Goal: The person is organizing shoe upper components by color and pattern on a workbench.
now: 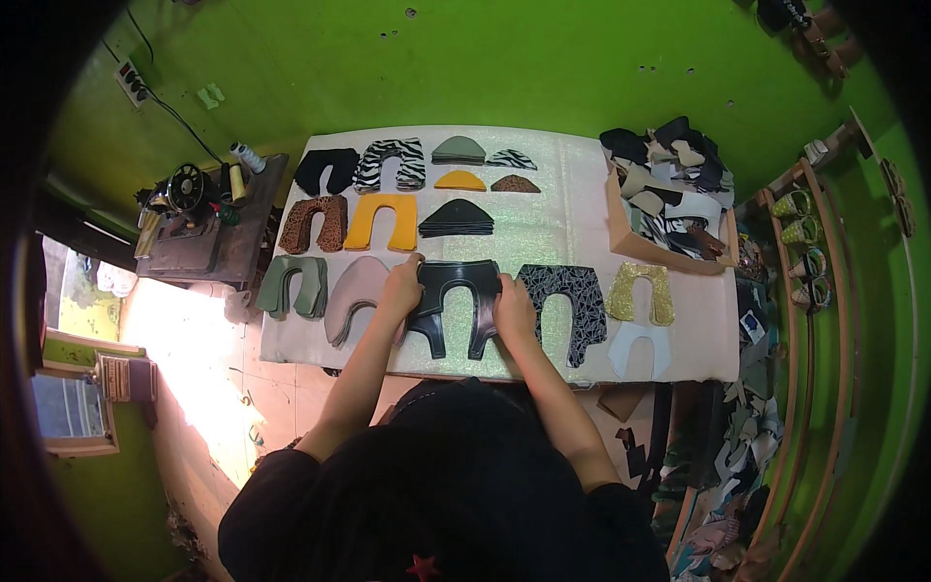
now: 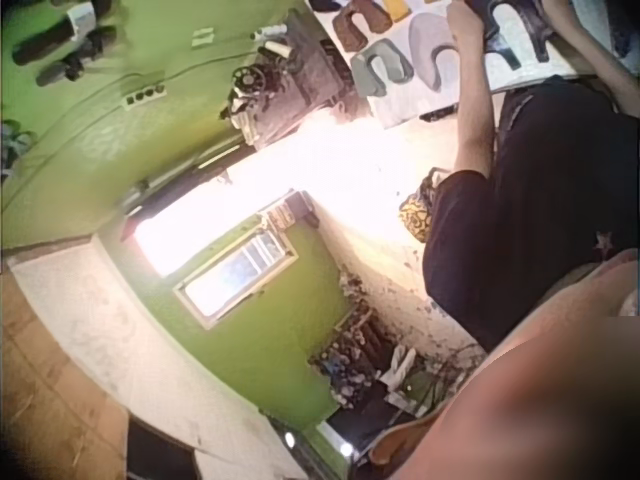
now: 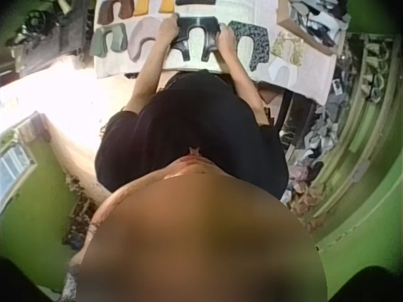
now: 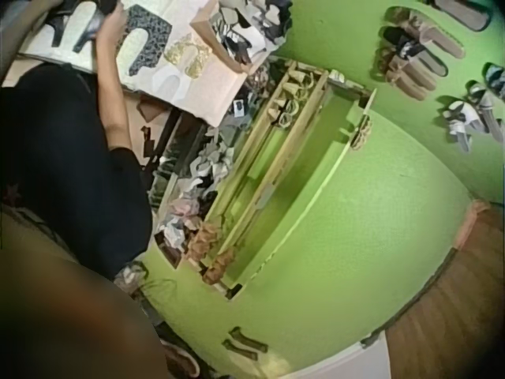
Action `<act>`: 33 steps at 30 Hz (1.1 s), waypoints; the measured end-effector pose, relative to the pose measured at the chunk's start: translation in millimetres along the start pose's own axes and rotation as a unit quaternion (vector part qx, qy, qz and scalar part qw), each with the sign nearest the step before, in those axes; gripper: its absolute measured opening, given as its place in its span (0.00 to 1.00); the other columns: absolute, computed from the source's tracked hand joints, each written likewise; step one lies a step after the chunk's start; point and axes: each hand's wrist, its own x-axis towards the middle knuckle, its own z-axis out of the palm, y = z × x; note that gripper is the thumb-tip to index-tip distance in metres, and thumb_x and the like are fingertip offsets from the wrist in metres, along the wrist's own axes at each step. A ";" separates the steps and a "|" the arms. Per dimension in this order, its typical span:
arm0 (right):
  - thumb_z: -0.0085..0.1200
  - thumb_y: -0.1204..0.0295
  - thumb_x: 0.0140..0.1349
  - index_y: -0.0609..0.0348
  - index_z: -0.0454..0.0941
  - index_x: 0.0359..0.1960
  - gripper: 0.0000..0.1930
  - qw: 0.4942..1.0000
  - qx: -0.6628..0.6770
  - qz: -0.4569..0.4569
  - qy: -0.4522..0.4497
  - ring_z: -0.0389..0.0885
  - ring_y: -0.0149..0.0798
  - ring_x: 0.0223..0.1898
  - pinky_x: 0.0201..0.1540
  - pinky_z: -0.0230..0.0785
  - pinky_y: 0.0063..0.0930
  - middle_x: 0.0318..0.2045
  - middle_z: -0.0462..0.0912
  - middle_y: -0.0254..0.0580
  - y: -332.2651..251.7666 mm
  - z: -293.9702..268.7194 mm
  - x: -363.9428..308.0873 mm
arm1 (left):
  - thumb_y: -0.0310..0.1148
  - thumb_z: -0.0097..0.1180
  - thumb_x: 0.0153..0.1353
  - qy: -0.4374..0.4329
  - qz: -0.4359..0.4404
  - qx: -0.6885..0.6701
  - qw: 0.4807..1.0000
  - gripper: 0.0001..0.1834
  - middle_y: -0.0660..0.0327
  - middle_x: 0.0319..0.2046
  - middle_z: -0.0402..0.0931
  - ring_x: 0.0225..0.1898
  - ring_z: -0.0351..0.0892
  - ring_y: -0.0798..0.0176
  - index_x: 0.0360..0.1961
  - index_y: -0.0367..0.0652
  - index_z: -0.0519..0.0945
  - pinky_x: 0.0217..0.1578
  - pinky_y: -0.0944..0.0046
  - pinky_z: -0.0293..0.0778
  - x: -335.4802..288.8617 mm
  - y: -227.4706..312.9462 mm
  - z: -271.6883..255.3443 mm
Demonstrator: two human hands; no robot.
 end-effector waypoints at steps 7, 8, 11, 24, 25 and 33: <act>0.51 0.78 0.48 0.60 0.70 0.40 0.15 0.997 -0.069 0.015 -0.013 0.74 0.52 0.35 0.36 0.68 0.39 0.33 0.74 0.49 -0.7 0.5 -1.0 | 0.22 0.57 0.44 0.022 0.035 0.030 0.999 0.24 0.46 0.37 0.73 0.42 0.73 0.45 0.46 0.43 0.69 0.42 0.55 0.70 2.0 -4.6 9.3; 0.52 0.77 0.48 0.59 0.71 0.40 0.15 0.997 -0.080 0.012 -0.010 0.74 0.51 0.35 0.37 0.68 0.39 0.33 0.74 0.48 0.2 1.0 -1.1 | 0.22 0.58 0.44 0.018 0.033 0.038 0.999 0.25 0.46 0.38 0.73 0.42 0.73 0.45 0.46 0.42 0.69 0.42 0.55 0.70 2.0 -3.4 8.9; 0.54 0.75 0.47 0.58 0.72 0.40 0.15 0.993 -0.116 -0.019 0.005 0.72 0.49 0.37 0.38 0.68 0.37 0.34 0.73 0.47 -0.5 0.9 -3.7 | 0.27 0.58 0.45 0.036 0.032 0.094 0.994 0.24 0.49 0.42 0.70 0.48 0.70 0.48 0.47 0.41 0.69 0.38 0.57 0.72 -3.2 6.6 6.4; 0.60 0.64 0.44 0.53 0.67 0.51 0.30 0.980 -0.172 -0.067 -0.080 0.54 0.51 0.58 0.56 0.45 0.54 0.55 0.61 0.46 -14.2 7.6 -18.5 | 0.34 0.62 0.42 0.047 0.204 0.187 0.960 0.29 0.60 0.49 0.67 0.55 0.63 0.57 0.49 0.45 0.69 0.55 0.47 0.55 12.9 13.1 53.0; 0.60 0.63 0.44 0.53 0.66 0.52 0.30 0.978 -0.173 -0.056 -0.100 0.51 0.52 0.59 0.57 0.42 0.57 0.57 0.59 0.46 -14.9 9.7 -19.9 | 0.32 0.60 0.43 0.064 0.209 0.188 0.958 0.26 0.61 0.46 0.69 0.52 0.66 0.59 0.46 0.46 0.70 0.54 0.47 0.56 15.9 9.3 54.1; 0.59 0.62 0.46 0.52 0.64 0.55 0.31 0.975 -0.170 -0.042 -0.136 0.48 0.53 0.61 0.59 0.36 0.60 0.58 0.57 0.46 -12.9 3.3 -22.4 | 0.30 0.61 0.43 0.066 0.214 0.185 0.957 0.23 0.63 0.41 0.71 0.47 0.69 0.61 0.44 0.49 0.72 0.52 0.48 0.57 17.4 15.0 49.6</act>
